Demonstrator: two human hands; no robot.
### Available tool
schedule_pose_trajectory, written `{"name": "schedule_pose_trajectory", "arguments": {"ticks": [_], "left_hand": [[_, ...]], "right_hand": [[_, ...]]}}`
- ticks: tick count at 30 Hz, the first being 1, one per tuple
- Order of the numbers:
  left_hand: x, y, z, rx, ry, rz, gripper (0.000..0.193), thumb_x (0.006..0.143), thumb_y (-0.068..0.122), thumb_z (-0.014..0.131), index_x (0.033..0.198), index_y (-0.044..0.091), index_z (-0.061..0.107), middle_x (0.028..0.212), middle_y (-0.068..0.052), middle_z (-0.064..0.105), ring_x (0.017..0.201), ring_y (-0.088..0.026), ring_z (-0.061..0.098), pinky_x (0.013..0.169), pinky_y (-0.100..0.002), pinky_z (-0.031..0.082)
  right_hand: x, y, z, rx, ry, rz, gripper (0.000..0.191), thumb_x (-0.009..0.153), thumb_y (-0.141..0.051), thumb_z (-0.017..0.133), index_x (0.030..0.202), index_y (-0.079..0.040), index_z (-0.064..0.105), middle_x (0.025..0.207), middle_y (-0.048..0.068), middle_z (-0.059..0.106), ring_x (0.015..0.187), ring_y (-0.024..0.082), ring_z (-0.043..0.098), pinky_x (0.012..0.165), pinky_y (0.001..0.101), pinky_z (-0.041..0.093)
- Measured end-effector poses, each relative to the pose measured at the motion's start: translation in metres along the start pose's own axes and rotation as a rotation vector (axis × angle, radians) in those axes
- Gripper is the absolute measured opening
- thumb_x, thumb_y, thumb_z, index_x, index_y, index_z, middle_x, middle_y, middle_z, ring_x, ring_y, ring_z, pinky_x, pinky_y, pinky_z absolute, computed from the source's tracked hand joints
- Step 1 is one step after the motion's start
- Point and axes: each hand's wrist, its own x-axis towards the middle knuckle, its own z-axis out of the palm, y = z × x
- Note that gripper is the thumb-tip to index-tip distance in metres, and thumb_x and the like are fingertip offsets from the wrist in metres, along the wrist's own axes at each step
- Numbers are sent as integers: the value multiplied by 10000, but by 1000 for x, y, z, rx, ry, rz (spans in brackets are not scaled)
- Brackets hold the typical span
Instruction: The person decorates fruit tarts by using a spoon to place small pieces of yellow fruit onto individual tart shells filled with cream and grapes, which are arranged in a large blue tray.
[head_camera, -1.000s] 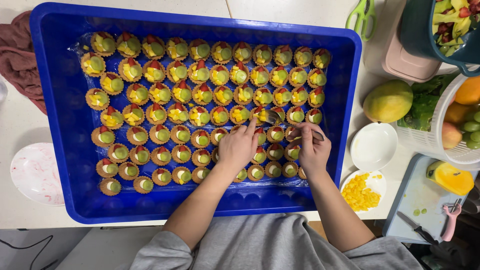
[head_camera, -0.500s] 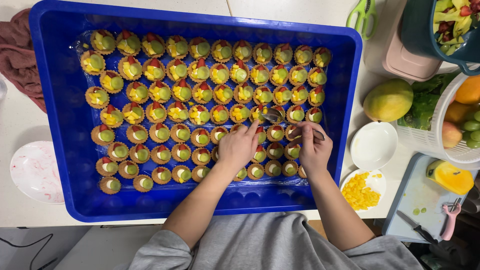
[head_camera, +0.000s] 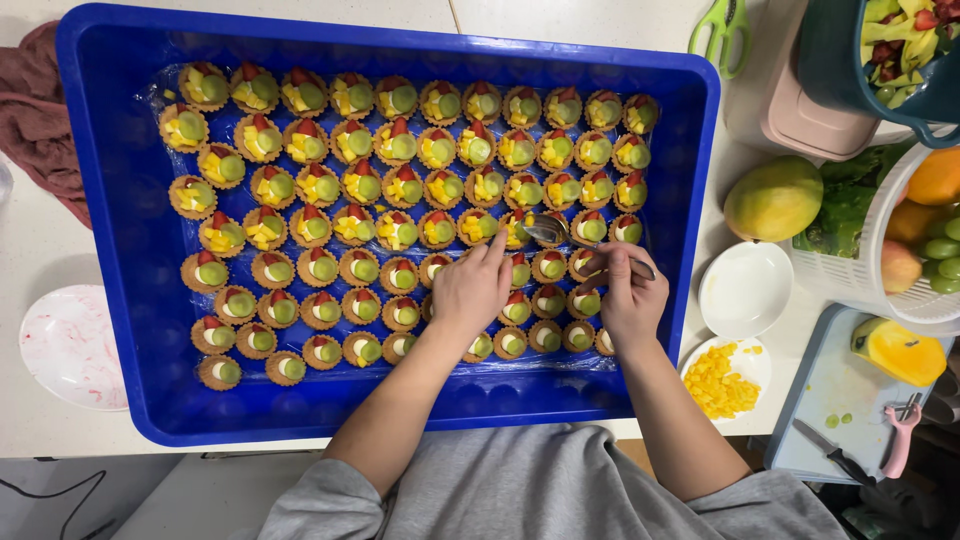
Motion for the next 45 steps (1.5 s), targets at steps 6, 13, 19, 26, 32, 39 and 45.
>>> {"name": "schedule_pose_trajectory", "arguments": {"ticks": [6, 13, 19, 26, 32, 39, 45], "left_hand": [[4, 5, -6, 43, 19, 24, 458, 970, 283, 620, 1374, 69, 641, 873, -82, 709, 648, -253, 704, 521, -390, 554], [-7, 24, -23, -165, 134, 66, 306, 1010, 293, 631, 1284, 182, 709, 781, -7, 652, 673, -198, 681, 569, -365, 532], [-14, 43, -17, -27, -1, 174, 379, 967, 219, 619, 1340, 215, 686, 813, -41, 629, 652, -250, 666, 550, -395, 538], [-13, 49, 3, 33, -80, 161, 509, 906, 194, 637, 1415, 202, 619, 835, -77, 635, 682, -305, 681, 587, -453, 560], [6, 40, 11, 95, -95, 107, 489, 933, 205, 618, 1421, 171, 614, 848, -78, 661, 717, -297, 694, 627, -443, 569], [11, 34, 18, 80, -88, 43, 532, 907, 207, 619, 1435, 149, 604, 862, -82, 671, 675, -288, 689, 623, -442, 569], [8, 34, 18, 34, -126, 77, 412, 972, 222, 596, 1377, 208, 669, 843, -56, 666, 716, -268, 696, 646, -431, 568]], "right_hand": [[-1, -2, -9, 128, 60, 87, 287, 1130, -231, 506, 1123, 30, 626, 910, 120, 673, 767, 198, 708, 601, 308, 618], [-25, -3, -39, 284, 136, 135, 295, 1135, -258, 500, 1118, 18, 604, 887, 111, 667, 698, 194, 687, 569, 284, 578], [-35, 11, -54, 132, 141, 86, 283, 1131, -238, 505, 1142, 18, 625, 899, 95, 689, 678, 155, 679, 592, 262, 568], [-29, 13, -49, 54, 77, 27, 264, 1139, -219, 518, 1137, 14, 641, 901, 87, 688, 720, 132, 693, 628, 241, 587], [-7, 5, -37, -11, -3, 53, 253, 1119, -205, 526, 1140, 14, 651, 890, 67, 699, 765, 108, 685, 602, 233, 585], [0, -6, -32, -124, -53, 55, 234, 1108, -180, 545, 1126, 17, 670, 863, 60, 703, 748, 94, 669, 590, 223, 566], [4, -20, -26, -209, -62, 65, 228, 1102, -181, 552, 1107, 3, 687, 840, 49, 712, 693, 84, 656, 561, 216, 537]]}}
